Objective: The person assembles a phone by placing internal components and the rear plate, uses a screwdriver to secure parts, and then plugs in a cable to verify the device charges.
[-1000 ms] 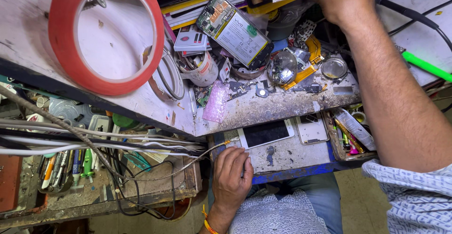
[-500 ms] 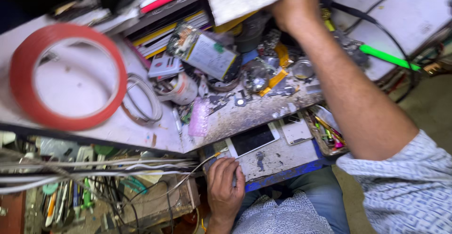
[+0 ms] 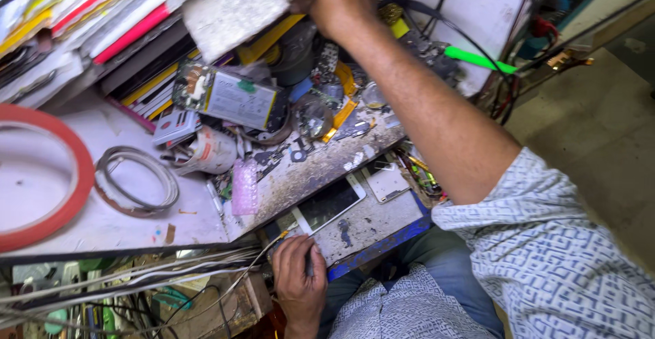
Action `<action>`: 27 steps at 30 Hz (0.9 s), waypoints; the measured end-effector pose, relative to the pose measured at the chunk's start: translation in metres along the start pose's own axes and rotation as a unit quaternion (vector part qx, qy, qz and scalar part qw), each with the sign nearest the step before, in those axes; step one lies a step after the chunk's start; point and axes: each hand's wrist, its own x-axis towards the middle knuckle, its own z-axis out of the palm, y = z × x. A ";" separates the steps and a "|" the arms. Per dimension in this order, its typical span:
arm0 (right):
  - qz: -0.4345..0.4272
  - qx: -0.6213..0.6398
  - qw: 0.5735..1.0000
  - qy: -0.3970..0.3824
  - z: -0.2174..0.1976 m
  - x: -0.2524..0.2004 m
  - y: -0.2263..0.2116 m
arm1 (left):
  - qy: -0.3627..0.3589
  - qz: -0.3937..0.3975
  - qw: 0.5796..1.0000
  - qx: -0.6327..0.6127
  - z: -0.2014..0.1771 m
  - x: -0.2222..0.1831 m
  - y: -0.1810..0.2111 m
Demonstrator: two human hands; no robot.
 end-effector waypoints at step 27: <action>-0.026 -0.061 0.996 0.052 -0.003 -0.010 -0.016 | -0.004 -0.024 0.999 0.027 0.011 -0.008 -0.006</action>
